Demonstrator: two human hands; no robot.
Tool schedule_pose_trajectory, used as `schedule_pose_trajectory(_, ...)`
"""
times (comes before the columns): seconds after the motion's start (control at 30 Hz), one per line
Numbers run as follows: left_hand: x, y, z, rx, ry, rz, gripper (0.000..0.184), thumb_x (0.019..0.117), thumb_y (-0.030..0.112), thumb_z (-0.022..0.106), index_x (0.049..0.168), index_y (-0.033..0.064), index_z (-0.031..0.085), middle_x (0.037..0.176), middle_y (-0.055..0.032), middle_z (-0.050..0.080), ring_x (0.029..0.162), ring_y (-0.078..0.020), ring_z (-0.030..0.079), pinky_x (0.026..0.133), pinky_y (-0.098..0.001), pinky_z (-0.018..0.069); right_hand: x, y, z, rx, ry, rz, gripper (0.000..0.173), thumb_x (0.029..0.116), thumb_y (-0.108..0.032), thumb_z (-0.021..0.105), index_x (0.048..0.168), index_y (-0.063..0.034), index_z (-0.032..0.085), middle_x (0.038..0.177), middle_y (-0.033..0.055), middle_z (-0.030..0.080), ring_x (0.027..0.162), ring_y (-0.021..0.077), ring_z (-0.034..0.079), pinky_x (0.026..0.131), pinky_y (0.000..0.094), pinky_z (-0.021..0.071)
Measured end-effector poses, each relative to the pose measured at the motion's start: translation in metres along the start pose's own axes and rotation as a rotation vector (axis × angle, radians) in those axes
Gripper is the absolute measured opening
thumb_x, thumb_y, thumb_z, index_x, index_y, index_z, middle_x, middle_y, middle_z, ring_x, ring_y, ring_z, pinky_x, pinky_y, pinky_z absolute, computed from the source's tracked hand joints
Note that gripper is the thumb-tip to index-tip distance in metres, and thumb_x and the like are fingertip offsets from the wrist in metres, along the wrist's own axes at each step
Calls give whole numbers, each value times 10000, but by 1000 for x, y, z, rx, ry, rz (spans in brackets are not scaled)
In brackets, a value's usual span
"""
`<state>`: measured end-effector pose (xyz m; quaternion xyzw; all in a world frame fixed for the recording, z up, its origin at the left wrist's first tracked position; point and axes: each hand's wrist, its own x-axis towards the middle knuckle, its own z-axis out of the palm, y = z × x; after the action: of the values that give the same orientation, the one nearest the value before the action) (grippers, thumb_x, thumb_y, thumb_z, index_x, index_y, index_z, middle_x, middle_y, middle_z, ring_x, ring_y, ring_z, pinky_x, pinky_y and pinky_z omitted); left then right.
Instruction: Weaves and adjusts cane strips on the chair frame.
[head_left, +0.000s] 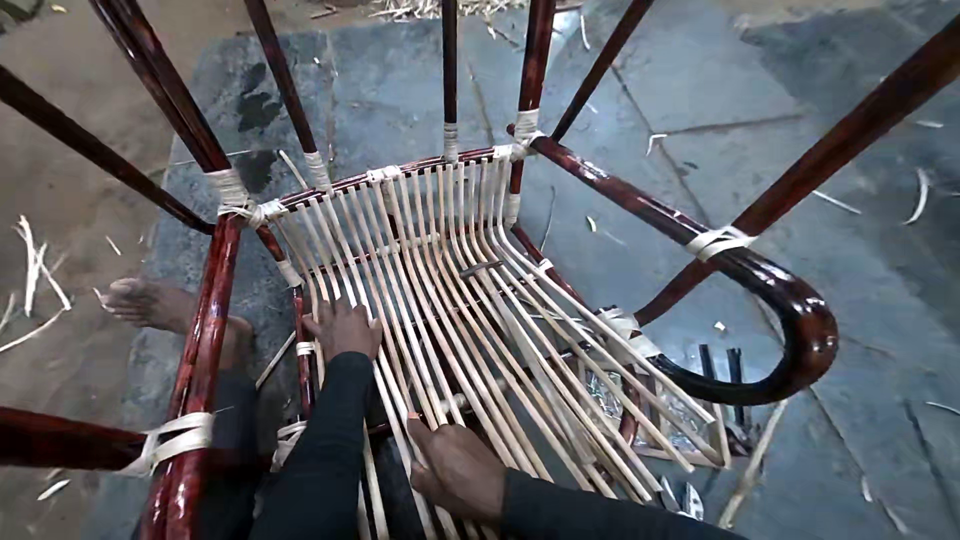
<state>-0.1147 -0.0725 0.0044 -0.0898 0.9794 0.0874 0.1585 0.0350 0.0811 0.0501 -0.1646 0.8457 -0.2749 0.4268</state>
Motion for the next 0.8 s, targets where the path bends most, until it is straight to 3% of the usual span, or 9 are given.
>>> schedule_pose_trajectory(0.13, -63, 11, 23, 42, 80, 106, 302, 1037, 225, 575, 1223, 43, 729, 1347, -208, 638, 1243, -417, 599, 1055, -620, 449, 3, 3, 8, -39, -13, -24, 536, 1022, -295, 519, 1459, 0, 429, 948, 228, 680, 928, 420, 691, 827, 577, 542)
schedule_pose_trajectory(0.27, -111, 24, 1, 138, -198, -22, 500, 1063, 348, 523, 1500, 105, 521, 1324, -180, 666, 1083, -377, 709, 891, -566, 571, 5, 3, 15, -47, -6, -34, 441, 1029, -303, 494, 1322, 24, 527, 965, 238, 680, 946, 425, 688, 839, 582, 529)
schedule_pose_trajectory(0.43, -123, 15, 7, 213, -213, -17, 518, 1084, 421, 402, 1453, 98, 567, 1239, -179, 712, 1104, -367, 709, 895, -558, 567, -8, 26, 5, 69, 61, -163, 470, 1038, -423, 533, 1362, -90, 604, 1073, 196, 702, 1009, 392, 682, 882, 615, 520)
schedule_pose_trajectory(0.47, -125, 9, 15, 208, -121, 34, 506, 1078, 405, 420, 1430, 93, 604, 1244, -185, 707, 1087, -369, 712, 890, -552, 573, -27, 29, -3, 62, 233, -195, 453, 1042, -413, 536, 1371, -116, 630, 1143, 162, 708, 1041, 349, 692, 903, 583, 539)
schedule_pose_trajectory(0.53, -127, -4, 32, 178, 140, 178, 434, 1029, 364, 540, 1261, 50, 730, 1153, -216, 719, 1000, -398, 722, 847, -567, 579, -74, 41, -21, -16, 880, -193, 368, 1021, -370, 595, 1284, -138, 708, 1153, 76, 731, 1027, 227, 719, 880, 461, 609)
schedule_pose_trajectory(0.63, -124, -4, 37, 165, 200, 247, 377, 983, 341, 623, 1162, 38, 759, 1392, -193, 632, 1327, -444, 550, 1076, -653, 429, -149, 87, -72, -179, 1533, 77, 436, 975, -270, 677, 1265, 55, 658, 1284, 265, 652, 1212, 405, 623, 1049, 544, 487)
schedule_pose_trajectory(0.7, -120, -4, 29, 162, 169, 236, 394, 969, 327, 645, 1237, 52, 735, 1511, -162, 555, 1462, -454, 410, 1176, -686, 278, -179, 129, -92, -208, 1516, 354, 691, 980, -407, 654, 1439, 81, 488, 1425, 370, 493, 1316, 561, 477, 1095, 679, 359)
schedule_pose_trajectory(0.73, -120, -3, 24, 145, 149, 226, 405, 962, 296, 667, 1283, 53, 713, 1535, -158, 534, 1492, -455, 365, 1196, -701, 220, -184, 142, -97, -183, 1420, 447, 781, 965, -433, 669, 1495, 77, 405, 1416, 408, 468, 1277, 616, 475, 1032, 750, 368)
schedule_pose_trajectory(0.8, -121, -3, 21, 112, 152, 217, 414, 951, 251, 691, 1306, 39, 699, 1525, -159, 543, 1496, -468, 348, 1193, -737, 164, -183, 163, -103, -158, 1331, 452, 689, 958, -241, 727, 1493, 66, 421, 1233, 419, 580, 1021, 637, 599, 809, 791, 441)
